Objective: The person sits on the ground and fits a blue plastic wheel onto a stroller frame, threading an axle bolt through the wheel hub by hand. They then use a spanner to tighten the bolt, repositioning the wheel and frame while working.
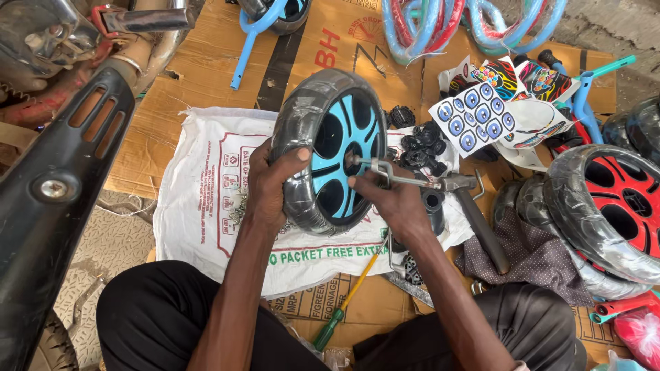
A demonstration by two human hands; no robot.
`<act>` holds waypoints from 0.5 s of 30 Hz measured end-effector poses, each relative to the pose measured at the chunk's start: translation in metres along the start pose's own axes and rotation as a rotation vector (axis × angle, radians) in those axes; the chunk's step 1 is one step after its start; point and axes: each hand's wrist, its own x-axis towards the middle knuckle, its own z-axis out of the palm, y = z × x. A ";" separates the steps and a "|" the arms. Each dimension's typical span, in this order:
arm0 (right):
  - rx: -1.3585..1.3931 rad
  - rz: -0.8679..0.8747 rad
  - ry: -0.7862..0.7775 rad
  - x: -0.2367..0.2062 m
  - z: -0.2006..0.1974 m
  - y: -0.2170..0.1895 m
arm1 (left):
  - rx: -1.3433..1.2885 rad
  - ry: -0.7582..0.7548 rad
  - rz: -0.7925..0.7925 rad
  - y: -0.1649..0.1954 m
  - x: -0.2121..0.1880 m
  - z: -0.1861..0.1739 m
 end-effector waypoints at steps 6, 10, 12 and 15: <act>-0.004 0.005 0.079 -0.004 -0.003 0.004 | -0.028 -0.064 0.039 -0.007 0.000 -0.001; -0.031 -0.098 0.071 -0.005 -0.001 0.004 | -0.007 -0.044 0.035 -0.009 0.001 -0.003; 0.138 -0.169 0.053 -0.006 0.000 0.003 | -0.027 -0.044 0.025 -0.009 0.002 -0.003; -0.037 0.022 0.094 -0.003 0.000 -0.003 | -0.065 -0.056 0.040 -0.009 0.002 -0.002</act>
